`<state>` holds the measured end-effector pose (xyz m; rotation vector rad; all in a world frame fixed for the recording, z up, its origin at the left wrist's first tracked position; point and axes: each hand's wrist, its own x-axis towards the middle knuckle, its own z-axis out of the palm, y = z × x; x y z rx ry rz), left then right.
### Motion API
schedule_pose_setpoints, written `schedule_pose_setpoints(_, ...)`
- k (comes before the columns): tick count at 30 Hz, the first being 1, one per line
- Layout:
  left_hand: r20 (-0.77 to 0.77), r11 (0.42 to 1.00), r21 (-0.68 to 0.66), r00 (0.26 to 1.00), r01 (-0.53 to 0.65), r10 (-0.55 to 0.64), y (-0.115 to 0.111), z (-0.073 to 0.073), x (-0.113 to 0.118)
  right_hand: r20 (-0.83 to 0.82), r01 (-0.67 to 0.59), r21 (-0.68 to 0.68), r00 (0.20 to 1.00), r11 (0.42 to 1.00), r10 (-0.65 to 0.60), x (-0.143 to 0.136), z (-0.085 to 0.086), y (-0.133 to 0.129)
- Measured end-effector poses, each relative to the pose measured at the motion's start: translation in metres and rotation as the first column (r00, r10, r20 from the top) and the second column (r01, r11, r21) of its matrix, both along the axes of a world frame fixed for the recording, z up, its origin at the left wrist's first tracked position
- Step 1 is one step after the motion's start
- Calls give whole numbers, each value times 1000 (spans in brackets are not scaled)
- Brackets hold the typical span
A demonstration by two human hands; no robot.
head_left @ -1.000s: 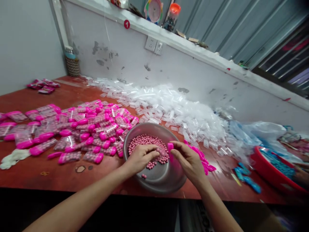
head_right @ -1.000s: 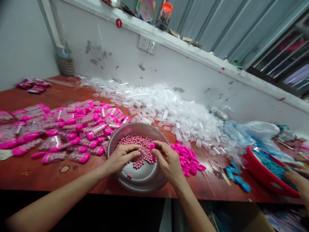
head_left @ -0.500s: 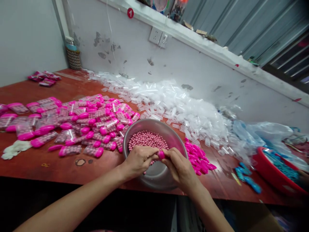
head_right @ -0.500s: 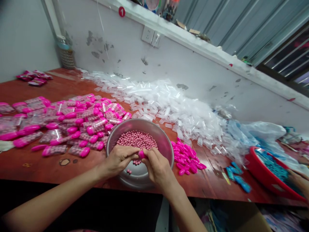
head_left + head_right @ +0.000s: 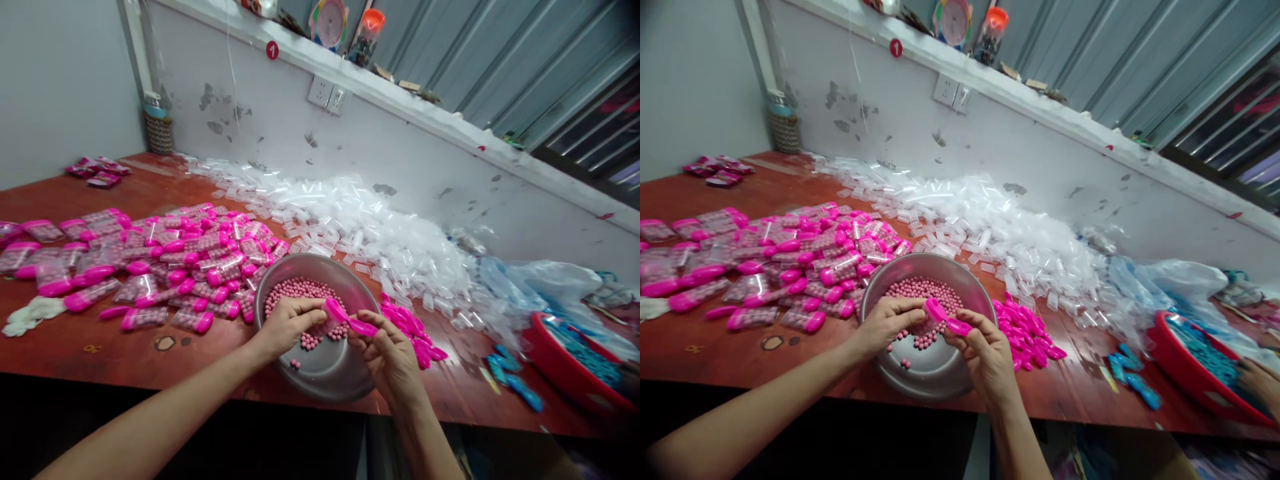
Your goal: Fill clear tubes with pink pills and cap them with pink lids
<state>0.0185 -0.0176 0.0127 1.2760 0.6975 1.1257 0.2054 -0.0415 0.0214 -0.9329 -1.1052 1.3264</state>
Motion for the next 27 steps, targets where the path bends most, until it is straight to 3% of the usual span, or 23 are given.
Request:
schedule_pose_setpoints(4,-141,993,102,989,64,-50,-6,-1,1,-1,-102,-81,995,992,102,-3,10,6)
schedule_pose_setpoints(9,-224,985,167,974,51,-12,-8,-3,1,-47,-286,-270,958,920,283,-13,18,12)
schedule_pose_setpoints(14,-275,967,254,960,17,55,-9,-3,-2,-82,-282,-269,959,921,270,-19,14,14)
schedule_pose_setpoints(19,-306,972,231,945,-43,115,-11,0,2,-38,-261,-229,965,938,259,-26,13,16)
schedule_pose_setpoints(22,-277,970,202,943,-132,186,-4,8,-4,84,-259,-160,958,952,275,-16,16,30)
schedule_pose_setpoints(24,-267,942,197,910,-271,318,8,16,-19,237,-210,-79,945,974,223,4,17,50)
schedule_pose_setpoints(26,-312,857,218,799,-467,515,25,24,-42,520,-67,14,853,998,50,32,14,80)
schedule_pose_setpoints(27,-355,797,246,714,-551,603,34,27,-54,685,21,63,727,998,-59,47,11,98)
